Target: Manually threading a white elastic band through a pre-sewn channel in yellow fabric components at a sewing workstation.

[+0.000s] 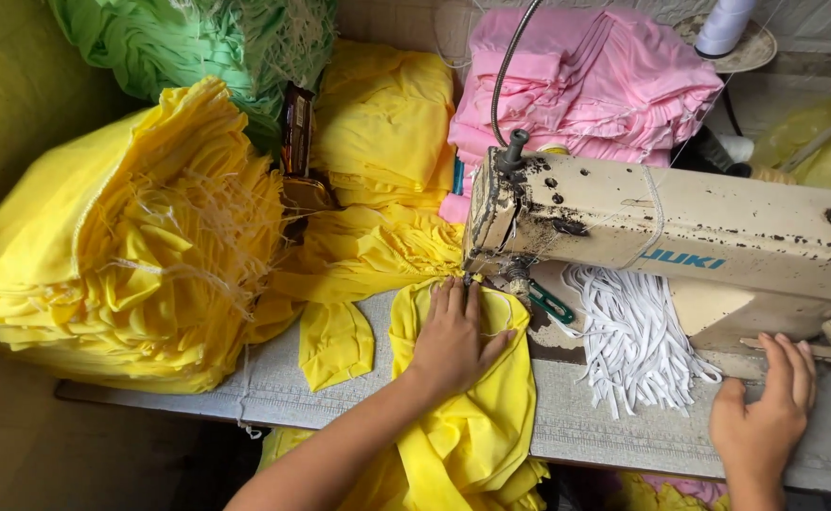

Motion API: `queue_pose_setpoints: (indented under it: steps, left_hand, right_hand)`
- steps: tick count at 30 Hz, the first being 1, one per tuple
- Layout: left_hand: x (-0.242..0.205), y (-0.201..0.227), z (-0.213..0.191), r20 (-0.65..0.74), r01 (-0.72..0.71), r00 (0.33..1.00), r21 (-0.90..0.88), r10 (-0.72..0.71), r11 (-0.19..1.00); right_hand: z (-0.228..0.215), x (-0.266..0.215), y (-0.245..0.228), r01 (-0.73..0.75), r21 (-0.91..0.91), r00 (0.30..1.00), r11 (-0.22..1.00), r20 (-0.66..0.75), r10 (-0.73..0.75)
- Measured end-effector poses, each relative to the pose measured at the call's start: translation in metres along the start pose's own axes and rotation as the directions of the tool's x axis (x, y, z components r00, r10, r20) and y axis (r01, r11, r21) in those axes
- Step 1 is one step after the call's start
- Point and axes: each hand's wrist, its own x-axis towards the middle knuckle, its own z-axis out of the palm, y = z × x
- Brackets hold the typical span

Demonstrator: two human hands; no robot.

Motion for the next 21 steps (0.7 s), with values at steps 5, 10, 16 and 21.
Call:
queue_pose_setpoints:
  steps: [5,10,16,21]
  left_hand:
    - [0.0,-0.002,0.008,-0.019,-0.003,1.0,0.048,0.003,0.999]
    - [0.002,-0.006,0.023,-0.078,-0.006,0.997,0.085,0.013,0.996]
    - [0.001,-0.009,0.039,-0.116,-0.005,0.993,0.12,0.019,0.993]
    - [0.0,-0.009,0.049,-0.174,0.006,0.984,0.223,0.034,0.975]
  right_hand:
    - [0.009,-0.021,0.027,0.0,-0.05,1.0,0.999,-0.014,-0.001]
    - [0.026,-0.041,0.062,-0.066,-0.11,0.994,0.992,0.078,0.075]
    - [0.021,-0.038,0.051,-0.08,-0.099,0.991,0.992,0.101,0.09]
    - [0.025,-0.043,0.058,-0.074,-0.117,0.993,0.99,0.082,0.084]
